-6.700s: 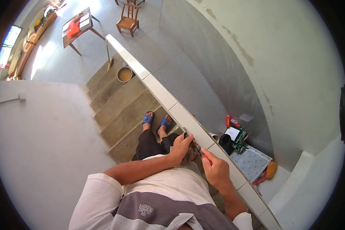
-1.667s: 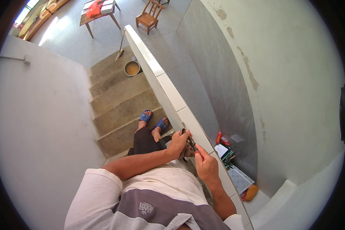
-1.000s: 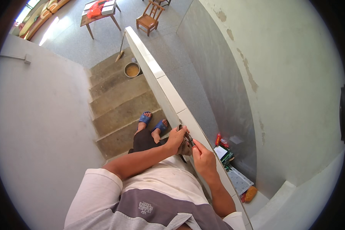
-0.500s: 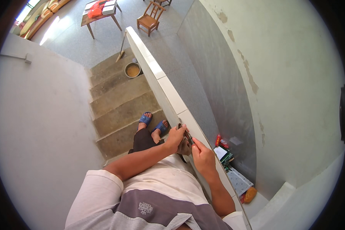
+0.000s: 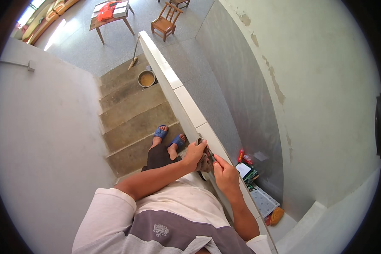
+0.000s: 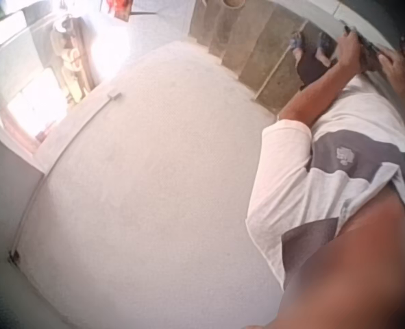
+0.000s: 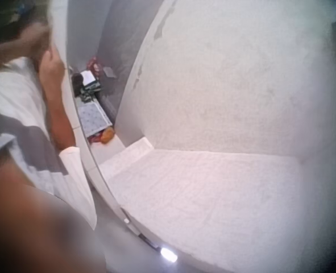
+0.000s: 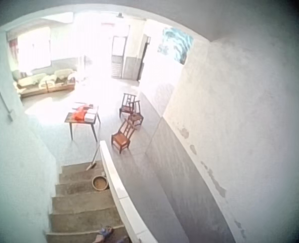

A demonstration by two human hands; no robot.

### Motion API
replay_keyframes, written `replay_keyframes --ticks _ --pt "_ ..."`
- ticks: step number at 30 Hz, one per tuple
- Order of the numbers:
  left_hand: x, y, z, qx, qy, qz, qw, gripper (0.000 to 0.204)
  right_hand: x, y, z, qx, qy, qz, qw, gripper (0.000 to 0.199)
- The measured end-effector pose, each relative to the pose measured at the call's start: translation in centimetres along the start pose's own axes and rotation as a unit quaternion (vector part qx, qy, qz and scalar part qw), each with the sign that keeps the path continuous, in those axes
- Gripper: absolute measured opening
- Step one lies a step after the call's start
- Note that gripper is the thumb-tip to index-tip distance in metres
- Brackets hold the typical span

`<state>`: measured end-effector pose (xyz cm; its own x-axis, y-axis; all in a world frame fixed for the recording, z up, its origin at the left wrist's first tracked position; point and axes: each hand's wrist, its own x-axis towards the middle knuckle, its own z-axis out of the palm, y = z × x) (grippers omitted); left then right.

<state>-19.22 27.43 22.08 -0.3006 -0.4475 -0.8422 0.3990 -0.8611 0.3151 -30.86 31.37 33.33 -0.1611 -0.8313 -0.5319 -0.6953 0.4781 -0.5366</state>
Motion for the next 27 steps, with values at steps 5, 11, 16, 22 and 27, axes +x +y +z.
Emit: replay_keyframes --ticks 5,11,16,22,27 --pt "-0.2 0.9 0.5 0.008 0.047 0.004 0.999 0.027 0.6 0.1 0.3 0.004 -0.008 0.006 1.000 0.034" --pt "0.2 0.1 0.0 -0.005 0.010 0.009 1.000 0.028 0.4 0.7 0.4 0.006 0.011 -0.023 1.000 0.035" --pt "1.6 0.2 -1.0 -0.001 0.017 0.014 1.000 0.029 1.6 2.1 1.0 0.063 0.022 -0.009 0.998 0.034" --pt "1.7 4.2 -3.3 -0.293 -0.003 0.150 0.944 0.028 -2.2 4.1 -3.1 0.363 0.111 0.061 0.923 0.036" --pt "6.7 2.2 -2.9 0.272 0.043 0.485 0.830 0.038 -4.4 4.9 -2.9 0.425 0.151 0.084 0.889 0.038"
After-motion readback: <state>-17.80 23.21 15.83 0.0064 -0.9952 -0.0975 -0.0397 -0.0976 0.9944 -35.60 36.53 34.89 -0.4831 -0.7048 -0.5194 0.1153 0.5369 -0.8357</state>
